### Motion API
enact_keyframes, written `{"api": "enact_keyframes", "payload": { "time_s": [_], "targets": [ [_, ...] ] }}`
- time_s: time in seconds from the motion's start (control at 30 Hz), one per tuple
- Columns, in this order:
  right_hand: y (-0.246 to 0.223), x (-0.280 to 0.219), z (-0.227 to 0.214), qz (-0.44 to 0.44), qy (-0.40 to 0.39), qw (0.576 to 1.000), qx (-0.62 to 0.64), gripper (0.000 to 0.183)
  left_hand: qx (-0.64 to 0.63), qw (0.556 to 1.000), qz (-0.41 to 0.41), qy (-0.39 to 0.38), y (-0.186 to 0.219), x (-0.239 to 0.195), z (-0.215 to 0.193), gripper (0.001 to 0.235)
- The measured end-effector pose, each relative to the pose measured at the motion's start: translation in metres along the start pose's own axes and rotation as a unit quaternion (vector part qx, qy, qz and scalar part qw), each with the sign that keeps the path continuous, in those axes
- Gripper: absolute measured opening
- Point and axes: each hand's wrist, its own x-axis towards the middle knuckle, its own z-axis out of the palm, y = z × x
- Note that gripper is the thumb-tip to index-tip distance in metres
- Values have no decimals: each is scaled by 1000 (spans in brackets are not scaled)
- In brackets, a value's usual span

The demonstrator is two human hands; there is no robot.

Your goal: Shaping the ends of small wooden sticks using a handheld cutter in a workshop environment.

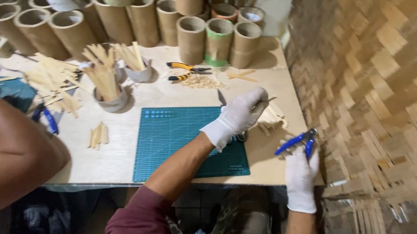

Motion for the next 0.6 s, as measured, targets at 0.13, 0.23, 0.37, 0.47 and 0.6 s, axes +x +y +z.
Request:
{"api": "enact_keyframes", "payload": {
  "time_s": [0.13,0.23,0.37,0.47,0.6],
  "targets": [
    [-5,-3,19,13,3,999,-51,30,-227,968,-71,84,-19,-25,-59,15],
    [-15,-5,49,32,-8,964,-265,34,-169,961,-90,200,-42,-42,-108,4],
    [-38,-9,129,69,-106,885,-448,60,-303,878,-161,334,-93,-48,-126,5],
    [-6,1,154,0,-134,794,-593,65,-265,892,-187,314,-81,-55,-125,2],
    [33,16,153,-122,-167,679,-704,73,-146,947,-174,227,-93,-63,-114,12]
  ]
}}
